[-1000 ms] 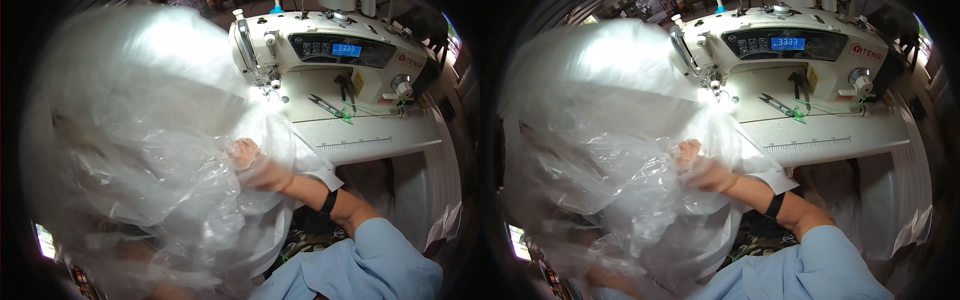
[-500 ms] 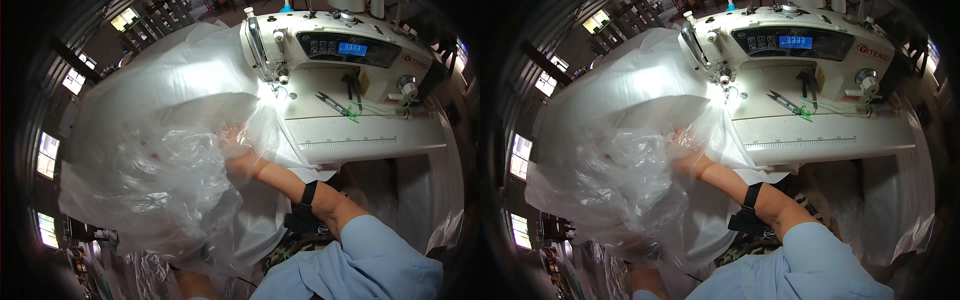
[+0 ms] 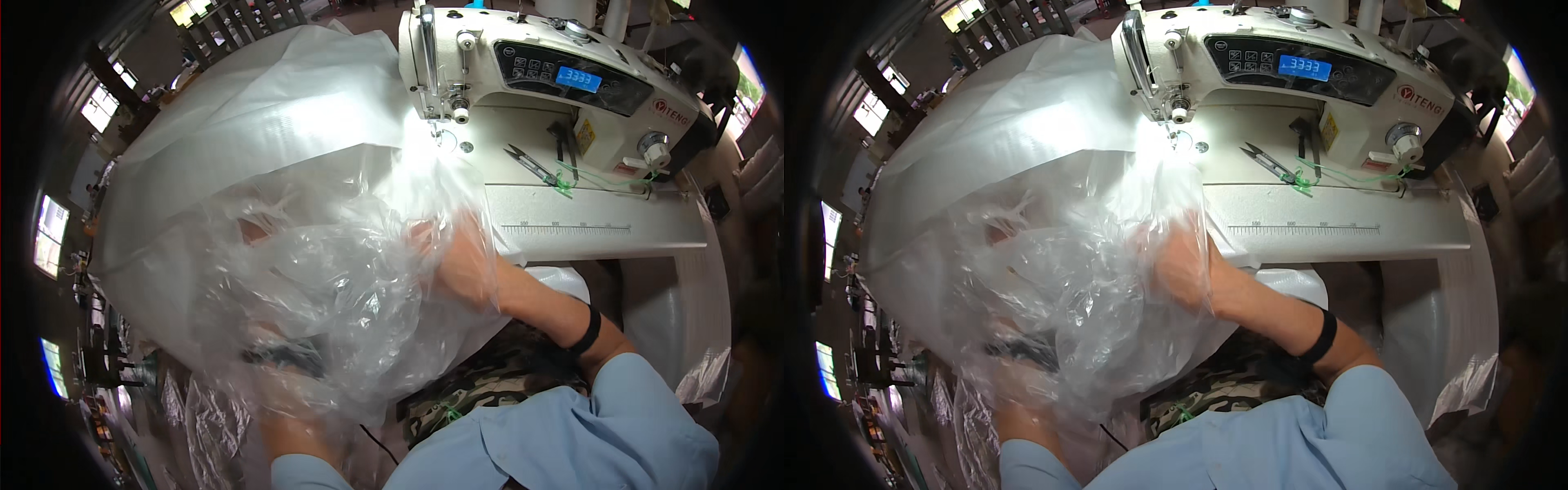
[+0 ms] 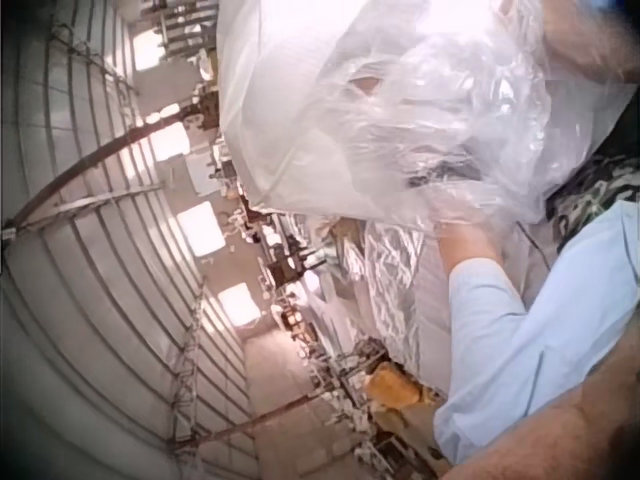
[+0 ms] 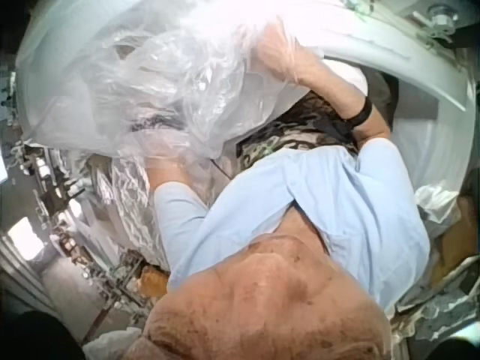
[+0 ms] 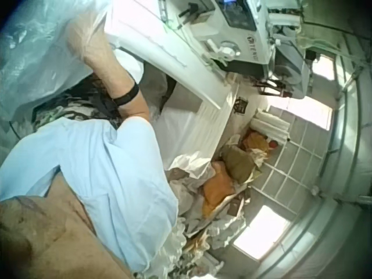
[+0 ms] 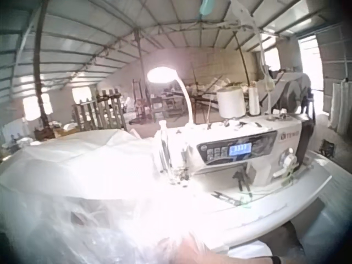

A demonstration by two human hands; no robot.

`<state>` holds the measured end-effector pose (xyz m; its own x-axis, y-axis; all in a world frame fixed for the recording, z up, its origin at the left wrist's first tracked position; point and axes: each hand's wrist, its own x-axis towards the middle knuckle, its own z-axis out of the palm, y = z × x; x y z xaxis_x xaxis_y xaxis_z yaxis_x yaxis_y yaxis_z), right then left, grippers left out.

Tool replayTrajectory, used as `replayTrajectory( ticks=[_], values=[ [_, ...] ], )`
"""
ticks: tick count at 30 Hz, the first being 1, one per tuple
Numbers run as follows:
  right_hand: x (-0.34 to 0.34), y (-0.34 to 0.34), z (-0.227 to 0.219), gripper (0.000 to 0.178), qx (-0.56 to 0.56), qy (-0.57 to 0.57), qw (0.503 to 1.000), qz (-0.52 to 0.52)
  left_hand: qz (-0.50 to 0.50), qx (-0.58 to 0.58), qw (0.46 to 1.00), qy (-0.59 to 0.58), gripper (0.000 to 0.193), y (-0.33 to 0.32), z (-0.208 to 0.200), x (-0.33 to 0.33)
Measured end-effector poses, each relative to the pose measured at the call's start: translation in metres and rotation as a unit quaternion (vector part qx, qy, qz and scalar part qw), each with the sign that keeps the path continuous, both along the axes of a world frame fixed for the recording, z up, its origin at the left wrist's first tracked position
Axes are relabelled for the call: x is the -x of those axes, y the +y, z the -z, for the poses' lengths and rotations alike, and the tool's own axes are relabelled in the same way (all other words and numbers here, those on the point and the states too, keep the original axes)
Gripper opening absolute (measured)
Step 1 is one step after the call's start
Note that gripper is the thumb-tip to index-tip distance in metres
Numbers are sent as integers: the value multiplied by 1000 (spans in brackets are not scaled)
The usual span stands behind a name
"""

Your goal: Sewing the edges of large white plastic bags using an industrial sewing machine.

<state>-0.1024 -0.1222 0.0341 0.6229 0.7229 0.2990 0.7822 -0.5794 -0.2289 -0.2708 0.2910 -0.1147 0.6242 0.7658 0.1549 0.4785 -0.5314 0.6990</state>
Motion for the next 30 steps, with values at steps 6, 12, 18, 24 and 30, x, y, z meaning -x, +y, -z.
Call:
replayTrajectory(
  ticks=[6, 12, 18, 24, 30],
  values=[
    [39, 11, 33, 47, -27, -29, 999, 29, 8, 0, 1000, 2, 39, 19, -1, -72],
    [36, 49, 58, 53, -59, -93, 993, 31, 10, 16, 1000, -1, 39, 26, 0, -94],
    [35, 46, 55, 55, -70, -82, 994, 19, 9, 16, 1000, -18, 39, 20, -2, -31],
    [53, 71, 65, 57, -170, -59, 984, 13, -10, 4, 1000, -6, 40, -1, 2, 44],
    [79, 83, 73, 64, -174, 125, 951, -222, -4, -7, 1000, -1, 40, 44, -11, -28]
  ],
)
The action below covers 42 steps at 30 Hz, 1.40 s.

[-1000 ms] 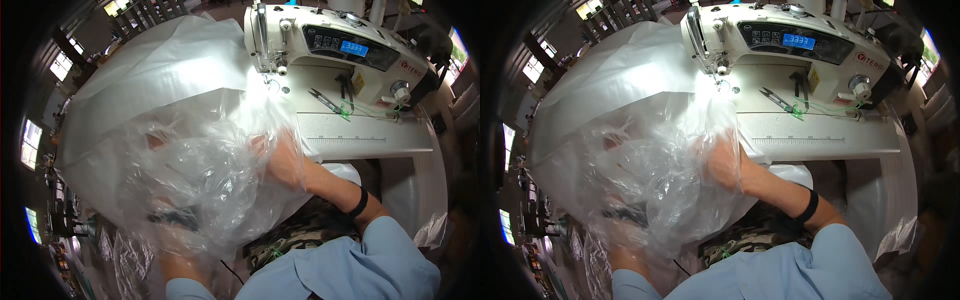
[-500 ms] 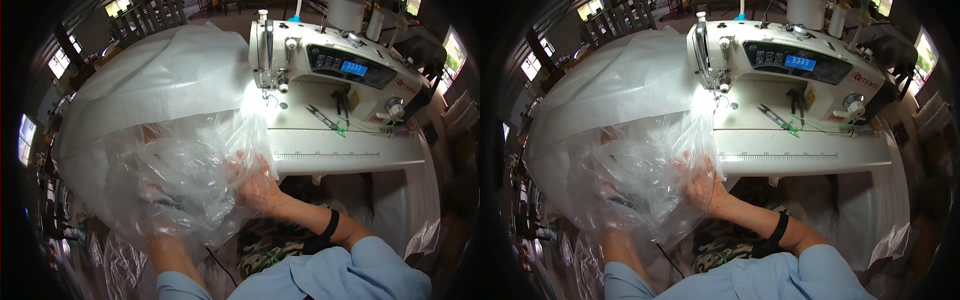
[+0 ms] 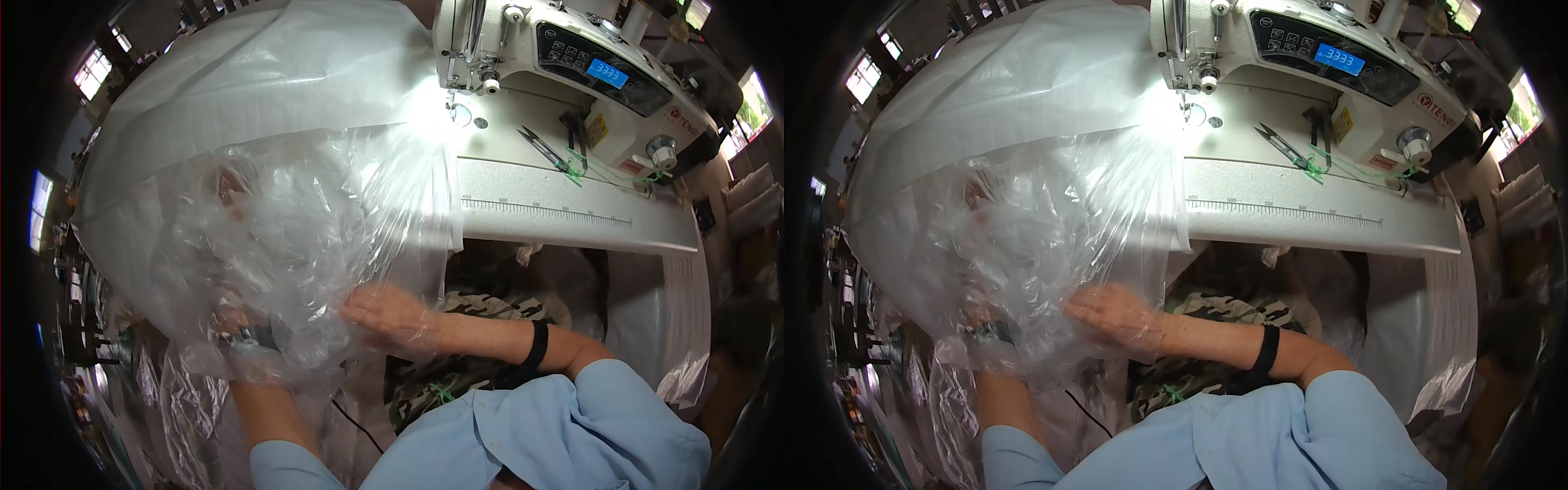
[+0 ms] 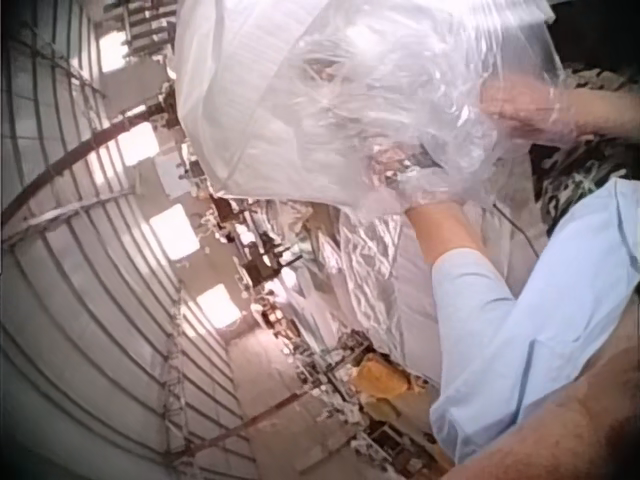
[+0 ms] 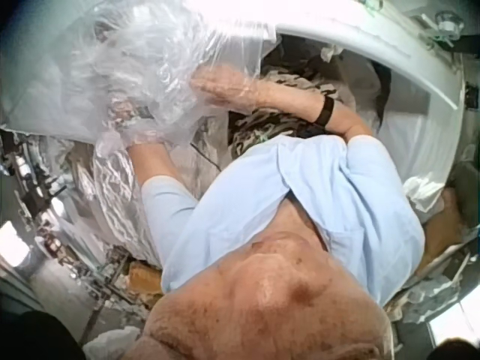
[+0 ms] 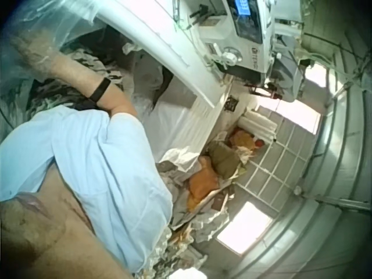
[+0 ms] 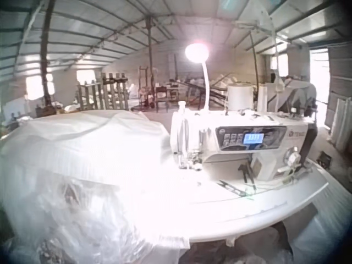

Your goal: Sewing the edges of large white plastic bags using an industrial sewing machine.

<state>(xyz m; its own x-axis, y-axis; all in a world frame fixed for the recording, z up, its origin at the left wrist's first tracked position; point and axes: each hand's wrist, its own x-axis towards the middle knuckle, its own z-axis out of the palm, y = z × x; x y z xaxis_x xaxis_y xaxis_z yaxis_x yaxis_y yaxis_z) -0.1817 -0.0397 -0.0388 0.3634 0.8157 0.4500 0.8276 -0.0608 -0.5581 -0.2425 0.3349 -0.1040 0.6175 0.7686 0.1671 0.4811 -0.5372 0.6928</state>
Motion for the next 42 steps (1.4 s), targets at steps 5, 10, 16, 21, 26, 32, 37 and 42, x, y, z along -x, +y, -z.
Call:
replayTrajectory(
  ticks=[5, 10, 16, 21, 26, 32, 37, 42],
  values=[
    [0, -52, 34, 60, -15, 400, 912, 93, 20, 8, 1000, 9, 40, 28, 0, -75],
    [0, -67, 36, 71, -15, 476, 782, 402, 36, 34, 999, -9, 40, 48, -8, -90],
    [-47, -53, 88, 73, -29, 209, 885, 415, 101, 282, 936, -183, 41, 10, -21, 2],
    [-81, -60, 138, 54, -39, -55, 879, 472, 152, 523, 789, -285, 41, -81, -19, 79],
    [-69, -75, 128, 36, -116, -64, 879, 459, 152, 559, 742, -338, 41, -106, -18, 122],
    [30, -99, -17, 35, -105, 429, 891, 107, -7, 105, 955, -276, 53, -29, -21, 222],
    [52, -138, -40, 22, -223, 619, 753, -13, -72, 273, 867, -411, 31, 98, -71, 293],
    [65, -140, -27, 31, -189, 678, 710, 36, -242, -40, 867, -433, 33, 114, -127, 330]
  ],
)
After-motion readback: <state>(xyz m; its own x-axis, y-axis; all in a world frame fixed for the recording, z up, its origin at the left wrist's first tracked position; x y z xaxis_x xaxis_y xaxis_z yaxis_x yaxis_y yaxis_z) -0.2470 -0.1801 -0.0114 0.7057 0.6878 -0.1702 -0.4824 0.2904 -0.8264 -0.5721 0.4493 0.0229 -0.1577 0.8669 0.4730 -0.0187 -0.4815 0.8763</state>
